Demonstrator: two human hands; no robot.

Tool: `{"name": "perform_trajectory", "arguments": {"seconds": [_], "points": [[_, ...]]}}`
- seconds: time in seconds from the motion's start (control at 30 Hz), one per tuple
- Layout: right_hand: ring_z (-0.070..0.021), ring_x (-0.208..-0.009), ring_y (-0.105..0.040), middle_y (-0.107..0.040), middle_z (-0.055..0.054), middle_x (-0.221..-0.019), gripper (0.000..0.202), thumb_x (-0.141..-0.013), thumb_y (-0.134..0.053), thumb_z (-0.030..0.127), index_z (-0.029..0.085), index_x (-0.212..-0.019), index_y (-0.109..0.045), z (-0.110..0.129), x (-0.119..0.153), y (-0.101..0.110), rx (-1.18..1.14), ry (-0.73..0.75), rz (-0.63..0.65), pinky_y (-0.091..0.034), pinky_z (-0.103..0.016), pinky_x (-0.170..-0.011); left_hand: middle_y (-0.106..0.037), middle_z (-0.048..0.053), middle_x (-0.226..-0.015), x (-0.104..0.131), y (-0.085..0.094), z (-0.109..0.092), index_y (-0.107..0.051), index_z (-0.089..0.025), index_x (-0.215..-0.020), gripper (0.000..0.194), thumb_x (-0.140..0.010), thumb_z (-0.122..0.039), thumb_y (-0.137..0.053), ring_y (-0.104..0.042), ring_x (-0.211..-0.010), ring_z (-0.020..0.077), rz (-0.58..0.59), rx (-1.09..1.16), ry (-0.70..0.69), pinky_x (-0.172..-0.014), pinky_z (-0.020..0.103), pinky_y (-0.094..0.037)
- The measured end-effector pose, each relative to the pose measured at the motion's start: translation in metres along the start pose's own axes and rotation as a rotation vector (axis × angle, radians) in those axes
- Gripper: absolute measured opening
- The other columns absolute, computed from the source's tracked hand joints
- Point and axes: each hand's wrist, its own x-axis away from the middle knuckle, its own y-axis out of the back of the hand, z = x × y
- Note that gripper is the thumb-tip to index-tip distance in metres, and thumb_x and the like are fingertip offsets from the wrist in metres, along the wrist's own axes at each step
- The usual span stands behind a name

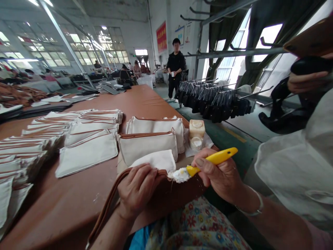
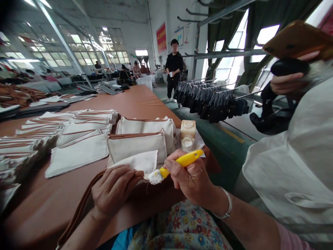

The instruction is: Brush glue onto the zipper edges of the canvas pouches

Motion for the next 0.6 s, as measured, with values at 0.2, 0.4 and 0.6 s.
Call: {"name": "perform_trajectory", "arguments": {"seconds": [0.2,0.4,0.6], "points": [[-0.0102,-0.04,-0.046,-0.049,0.007,-0.049,0.021,-0.101,-0.058,0.034,0.02,-0.088,-0.066,0.005,-0.008,0.006,0.053,0.071,-0.215,-0.039,-0.024,-0.046,-0.072,0.007,-0.089,0.002,-0.002,0.001,-0.066,-0.017,-0.096,0.026,-0.076,-0.016,-0.083,-0.069,-0.087,0.0209,-0.019,-0.024,0.012,-0.08,0.032,-0.056],[-0.0107,-0.046,-0.05,-0.051,0.006,-0.055,0.019,-0.102,-0.053,0.03,0.02,-0.092,-0.065,0.002,0.006,-0.009,0.253,0.101,-0.004,-0.044,-0.025,-0.053,-0.071,0.003,-0.085,-0.001,-0.001,-0.001,-0.066,-0.018,-0.093,0.022,-0.078,-0.02,-0.082,-0.067,-0.078,0.0172,-0.004,-0.062,0.039,-0.076,0.03,-0.052],[-0.0118,-0.052,-0.053,-0.053,0.004,-0.06,0.015,-0.101,-0.052,0.024,0.021,-0.096,-0.066,0.005,0.003,-0.007,0.342,0.223,-0.096,-0.045,-0.025,-0.055,-0.066,-0.001,-0.076,0.001,0.002,-0.002,-0.064,-0.02,-0.086,0.014,-0.084,-0.023,-0.077,-0.061,-0.071,0.0149,0.059,-0.047,0.099,-0.069,0.029,-0.045]]}}
